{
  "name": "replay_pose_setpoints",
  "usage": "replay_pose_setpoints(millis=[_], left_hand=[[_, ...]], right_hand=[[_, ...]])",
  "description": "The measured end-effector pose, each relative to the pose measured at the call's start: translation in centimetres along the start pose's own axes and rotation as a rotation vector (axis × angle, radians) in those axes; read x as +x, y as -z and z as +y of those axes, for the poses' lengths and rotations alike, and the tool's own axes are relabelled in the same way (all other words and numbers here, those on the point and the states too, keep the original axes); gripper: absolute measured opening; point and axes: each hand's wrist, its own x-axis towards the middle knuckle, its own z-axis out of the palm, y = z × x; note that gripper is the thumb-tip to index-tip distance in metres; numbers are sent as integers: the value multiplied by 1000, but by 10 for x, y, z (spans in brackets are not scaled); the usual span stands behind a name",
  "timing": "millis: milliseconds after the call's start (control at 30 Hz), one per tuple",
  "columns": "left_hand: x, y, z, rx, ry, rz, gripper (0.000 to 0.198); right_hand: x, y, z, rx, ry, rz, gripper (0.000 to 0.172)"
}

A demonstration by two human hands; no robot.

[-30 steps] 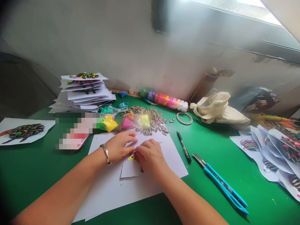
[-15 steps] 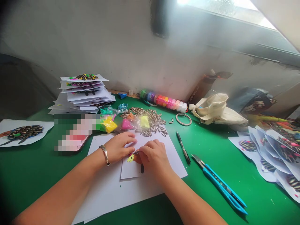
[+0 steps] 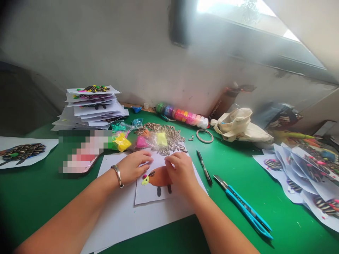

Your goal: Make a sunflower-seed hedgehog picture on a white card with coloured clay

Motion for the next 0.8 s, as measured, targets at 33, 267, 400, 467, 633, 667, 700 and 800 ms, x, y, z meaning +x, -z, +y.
replay_pose_setpoints(millis=[33,267,400,467,633,667,700,800], left_hand=[[0,0,0,-3,3,0,23],[1,-2,-3,-1,-31,24,22],[2,-1,-3,28,-58,14,20],[2,-1,-2,23,-62,13,19],[2,-1,-1,11,-47,23,20],[2,-2,-2,11,-45,25,20],[2,-2,-2,11,-44,24,19],[2,-3,-3,11,-44,18,19]], right_hand=[[4,2,3,-31,-10,-5,18],[31,-8,-1,-313,87,-95,21],[37,-13,-8,-461,153,-126,16],[40,-12,-11,-501,168,-158,14],[46,-10,-17,-526,197,-221,14],[47,-11,-17,-522,204,-223,12],[47,-12,-17,-516,208,-222,11],[46,-12,-11,-497,200,-221,13]])
